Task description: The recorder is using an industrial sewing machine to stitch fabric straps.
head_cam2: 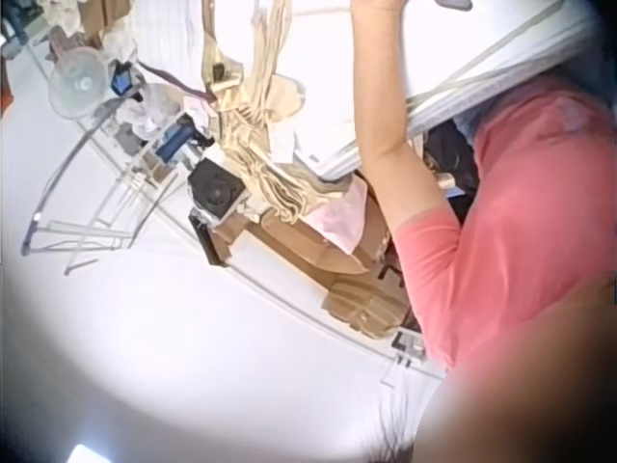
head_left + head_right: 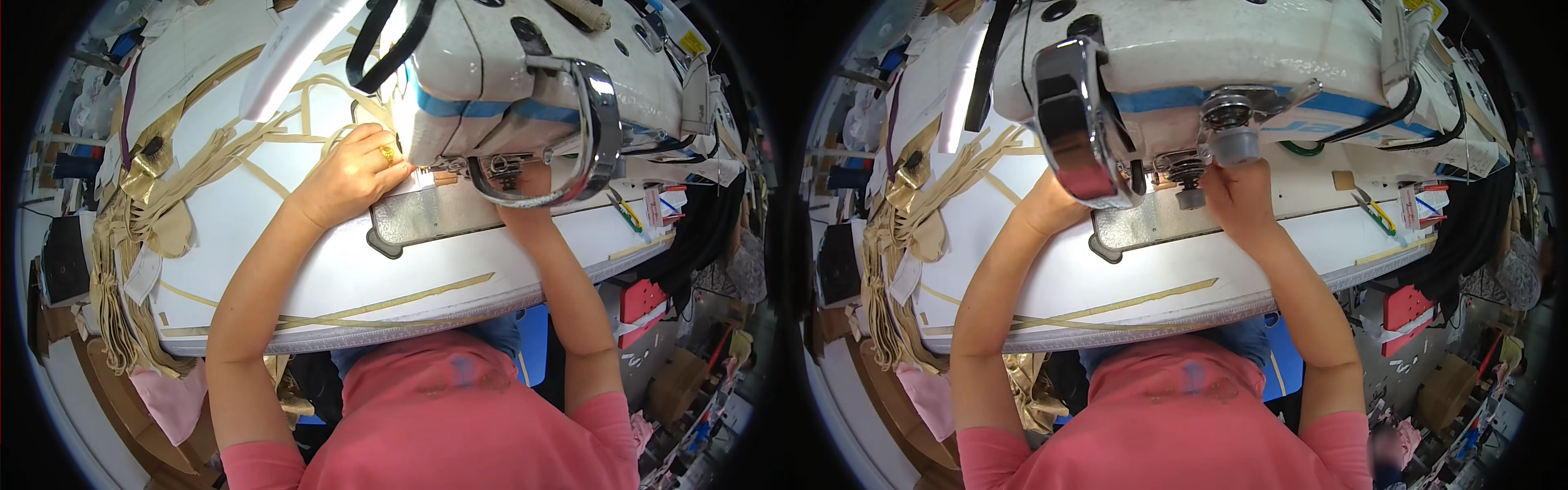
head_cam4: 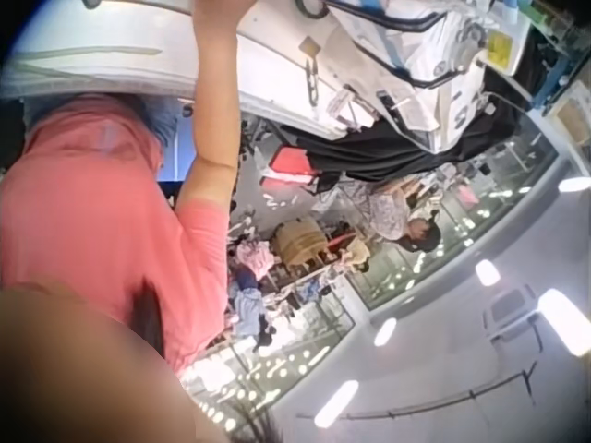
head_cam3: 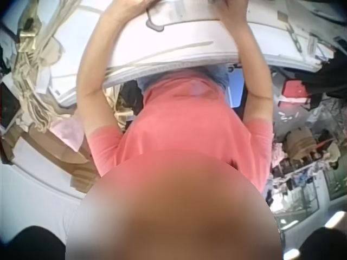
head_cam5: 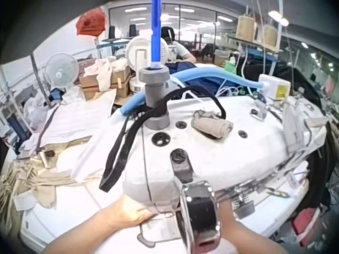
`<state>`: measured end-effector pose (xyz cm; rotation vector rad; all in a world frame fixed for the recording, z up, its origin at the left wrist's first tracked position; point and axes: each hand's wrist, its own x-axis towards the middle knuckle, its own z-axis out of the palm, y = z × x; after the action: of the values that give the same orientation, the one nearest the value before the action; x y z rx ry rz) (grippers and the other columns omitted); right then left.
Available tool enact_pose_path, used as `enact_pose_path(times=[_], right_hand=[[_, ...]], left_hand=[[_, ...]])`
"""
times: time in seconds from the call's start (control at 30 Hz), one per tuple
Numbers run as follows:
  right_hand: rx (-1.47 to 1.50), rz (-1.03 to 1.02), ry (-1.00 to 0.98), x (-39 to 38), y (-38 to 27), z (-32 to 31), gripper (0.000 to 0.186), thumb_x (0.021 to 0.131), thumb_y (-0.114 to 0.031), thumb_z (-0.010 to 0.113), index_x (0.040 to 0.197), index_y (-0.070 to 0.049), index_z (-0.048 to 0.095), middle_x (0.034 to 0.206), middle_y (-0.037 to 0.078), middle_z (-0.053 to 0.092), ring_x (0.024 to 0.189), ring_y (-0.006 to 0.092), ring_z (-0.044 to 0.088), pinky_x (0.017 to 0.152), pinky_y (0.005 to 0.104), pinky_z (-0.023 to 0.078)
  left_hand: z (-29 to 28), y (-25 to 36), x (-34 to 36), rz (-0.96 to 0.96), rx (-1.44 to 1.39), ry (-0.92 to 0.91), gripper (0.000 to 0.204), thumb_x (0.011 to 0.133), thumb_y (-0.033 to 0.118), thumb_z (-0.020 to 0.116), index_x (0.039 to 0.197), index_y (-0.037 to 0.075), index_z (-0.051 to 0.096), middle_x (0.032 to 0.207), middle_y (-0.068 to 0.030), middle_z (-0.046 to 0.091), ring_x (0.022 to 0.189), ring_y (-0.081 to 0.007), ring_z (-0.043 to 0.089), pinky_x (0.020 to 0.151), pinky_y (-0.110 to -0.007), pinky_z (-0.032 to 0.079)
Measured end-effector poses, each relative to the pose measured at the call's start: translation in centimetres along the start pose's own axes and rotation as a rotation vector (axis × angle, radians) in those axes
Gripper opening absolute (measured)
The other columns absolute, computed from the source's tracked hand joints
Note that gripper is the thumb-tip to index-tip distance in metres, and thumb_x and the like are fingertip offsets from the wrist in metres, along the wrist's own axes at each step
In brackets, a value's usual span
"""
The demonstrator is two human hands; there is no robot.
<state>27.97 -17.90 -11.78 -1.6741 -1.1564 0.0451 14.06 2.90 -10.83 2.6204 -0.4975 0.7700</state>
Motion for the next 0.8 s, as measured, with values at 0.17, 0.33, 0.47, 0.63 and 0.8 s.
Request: enact_pose_path(times=[0.17,0.33,0.47,0.63,0.8], right_hand=[[0.121,0.121,0.081,-0.1,0.2,1.0,0.020,0.084,-0.004,0.057,0.065,0.004,0.057,0.051,0.007,0.048,0.046,0.0113,0.044,0.045,0.0283,0.034],[-0.049,-0.006,0.008,-0.1,1.0,0.5,0.020,0.084,-0.004,0.058,0.065,0.004,0.057,0.051,0.008,0.050,0.047,0.0128,0.046,0.046,0.0293,0.035],[0.026,0.036,0.032,0.0,0.0,0.5,0.019,0.083,-0.004,0.059,0.066,0.004,0.059,0.052,0.011,0.052,0.045,0.0161,0.047,0.046,0.0296,0.036],[0.052,0.083,0.087,0.0,0.5,0.6,0.018,0.083,-0.006,0.059,0.068,0.004,0.060,0.053,0.013,0.053,0.044,0.0199,0.049,0.046,0.0301,0.036],[0.068,0.084,0.088,-0.1,1.4,1.1,0.022,0.084,-0.010,0.060,0.066,0.002,0.060,0.053,0.011,0.052,0.048,0.0222,0.049,0.049,0.0333,0.037]], left_hand=[[-0.2,0.1,0.0,0.006,-0.005,-0.018,0.014,0.071,0.008,0.067,0.084,0.004,0.067,0.074,-0.0085,0.058,0.082,-0.0267,0.059,0.083,-0.040,0.048],[-0.2,0.1,0.1,0.010,0.001,-0.002,0.014,0.071,0.008,0.067,0.084,0.004,0.067,0.074,-0.0090,0.058,0.082,-0.0269,0.058,0.084,-0.040,0.048],[-0.1,0.0,0.1,0.030,0.035,0.037,0.014,0.071,0.008,0.067,0.084,0.004,0.067,0.074,-0.0087,0.058,0.082,-0.0265,0.059,0.084,-0.039,0.048],[-0.2,-0.1,0.5,0.037,0.031,0.022,0.014,0.071,0.007,0.067,0.085,0.004,0.068,0.076,-0.0070,0.059,0.081,-0.0255,0.059,0.083,-0.039,0.048],[-0.2,-0.2,0.6,0.058,0.024,0.021,0.015,0.071,0.008,0.067,0.085,0.004,0.068,0.076,-0.0055,0.060,0.079,-0.0245,0.058,0.082,-0.038,0.048]])
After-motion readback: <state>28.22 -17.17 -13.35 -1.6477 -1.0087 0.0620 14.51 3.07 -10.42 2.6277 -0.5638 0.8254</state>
